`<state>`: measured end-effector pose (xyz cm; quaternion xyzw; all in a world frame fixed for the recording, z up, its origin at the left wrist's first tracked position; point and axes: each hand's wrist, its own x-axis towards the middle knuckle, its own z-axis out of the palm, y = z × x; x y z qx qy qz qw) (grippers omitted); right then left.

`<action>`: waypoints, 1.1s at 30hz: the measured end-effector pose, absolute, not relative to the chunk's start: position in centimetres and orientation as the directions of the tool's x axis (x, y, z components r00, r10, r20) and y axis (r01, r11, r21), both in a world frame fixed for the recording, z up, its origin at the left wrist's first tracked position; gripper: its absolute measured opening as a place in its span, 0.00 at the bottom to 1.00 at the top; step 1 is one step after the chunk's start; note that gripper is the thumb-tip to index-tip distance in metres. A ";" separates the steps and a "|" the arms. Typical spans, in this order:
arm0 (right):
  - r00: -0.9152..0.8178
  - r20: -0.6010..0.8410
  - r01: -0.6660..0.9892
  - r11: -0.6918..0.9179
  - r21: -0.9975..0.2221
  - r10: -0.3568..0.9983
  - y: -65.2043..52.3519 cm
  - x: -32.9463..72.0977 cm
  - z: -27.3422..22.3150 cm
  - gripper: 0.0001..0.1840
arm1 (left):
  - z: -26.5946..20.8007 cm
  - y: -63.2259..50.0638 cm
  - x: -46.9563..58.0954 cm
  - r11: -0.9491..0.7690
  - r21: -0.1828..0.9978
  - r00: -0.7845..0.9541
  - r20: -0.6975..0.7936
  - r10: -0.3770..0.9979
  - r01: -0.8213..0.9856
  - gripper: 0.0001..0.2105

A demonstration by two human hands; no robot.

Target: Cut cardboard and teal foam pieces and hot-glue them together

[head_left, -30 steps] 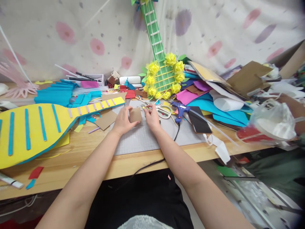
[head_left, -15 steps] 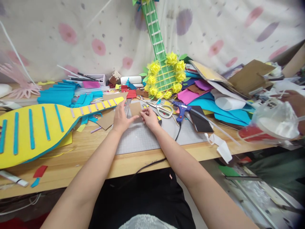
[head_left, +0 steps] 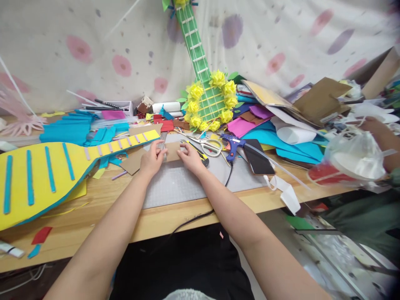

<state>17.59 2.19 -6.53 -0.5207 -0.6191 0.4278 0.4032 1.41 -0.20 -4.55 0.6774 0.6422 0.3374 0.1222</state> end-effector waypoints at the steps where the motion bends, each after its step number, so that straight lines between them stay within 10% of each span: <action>1: -0.128 0.041 0.297 0.078 -0.952 0.991 2.2 17.7 -6.4 0.19 | -4.3 0.1 1.0 -0.115 0.575 -0.106 0.337 0.936 0.810 0.18; 5: -0.149 0.025 0.172 0.051 -0.984 0.989 2.4 17.7 -6.3 0.27 | -3.4 2.2 -1.5 -0.024 0.439 -0.218 0.492 0.843 0.898 0.21; 12: -0.165 -0.047 -0.026 -0.052 -0.998 0.985 2.6 17.5 -6.7 0.36 | -1.3 6.0 -6.3 0.068 0.003 -0.068 0.074 0.995 0.998 0.33; 15: -0.122 -0.028 -0.017 -0.030 -0.999 0.992 2.7 17.7 -7.1 0.40 | 0.3 6.4 -7.1 0.024 -0.010 -0.025 -0.033 0.999 1.000 0.31; 23: 0.006 -0.154 0.047 -0.154 -0.987 0.988 3.0 17.3 -7.1 0.07 | 3.7 3.6 -6.9 -0.148 0.054 0.155 -0.165 0.974 0.987 0.29; 33: -0.122 -0.251 -0.174 -0.270 -0.947 0.960 1.6 17.0 -5.1 0.17 | 1.4 1.7 -4.6 -0.180 -0.037 0.161 -0.294 0.942 0.983 0.28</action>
